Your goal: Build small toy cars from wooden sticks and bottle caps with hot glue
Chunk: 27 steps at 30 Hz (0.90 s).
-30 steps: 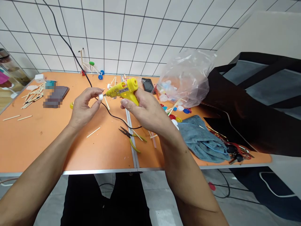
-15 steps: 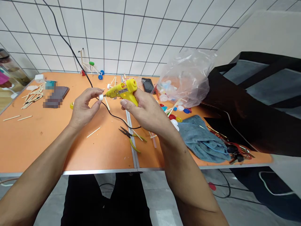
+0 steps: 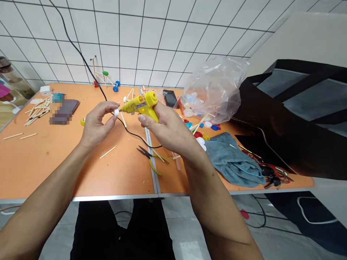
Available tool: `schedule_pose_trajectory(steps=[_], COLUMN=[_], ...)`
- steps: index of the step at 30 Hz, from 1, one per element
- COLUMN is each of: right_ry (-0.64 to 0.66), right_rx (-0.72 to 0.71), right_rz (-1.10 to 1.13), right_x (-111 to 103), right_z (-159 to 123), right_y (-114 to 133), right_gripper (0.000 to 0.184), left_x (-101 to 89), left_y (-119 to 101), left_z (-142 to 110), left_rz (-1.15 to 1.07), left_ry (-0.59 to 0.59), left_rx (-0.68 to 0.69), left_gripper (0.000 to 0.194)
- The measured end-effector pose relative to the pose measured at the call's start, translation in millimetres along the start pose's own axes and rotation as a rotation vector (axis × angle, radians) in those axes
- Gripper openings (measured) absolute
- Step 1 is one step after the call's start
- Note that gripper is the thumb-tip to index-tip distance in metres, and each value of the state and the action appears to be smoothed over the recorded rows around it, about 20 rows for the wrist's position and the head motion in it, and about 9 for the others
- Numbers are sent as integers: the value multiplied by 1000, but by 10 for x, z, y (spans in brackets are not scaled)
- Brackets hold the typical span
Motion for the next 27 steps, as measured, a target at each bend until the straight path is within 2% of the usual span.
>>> schedule_pose_trajectory(steps=[15, 27], right_ry=[-14, -13], right_rx=[1, 12], right_rz=[-16, -58], right_x=[-23, -42], right_z=[-4, -13], right_y=[3, -25], right_gripper=[45, 39], left_x=[4, 8], left_y=[1, 18], left_z=[1, 6], left_rz=[3, 7], left_ry=[5, 13], left_rx=[-7, -32], left_gripper=[22, 22])
Point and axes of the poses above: each hand's wrist, its own z-axis towards the middle knuckle, its own x-axis out of the palm, y = z × x, the point moved 8 cm from there along z, towards the middle knuckle, and after that the axes turned 12 degrees about -x, right-handed, at the moved point
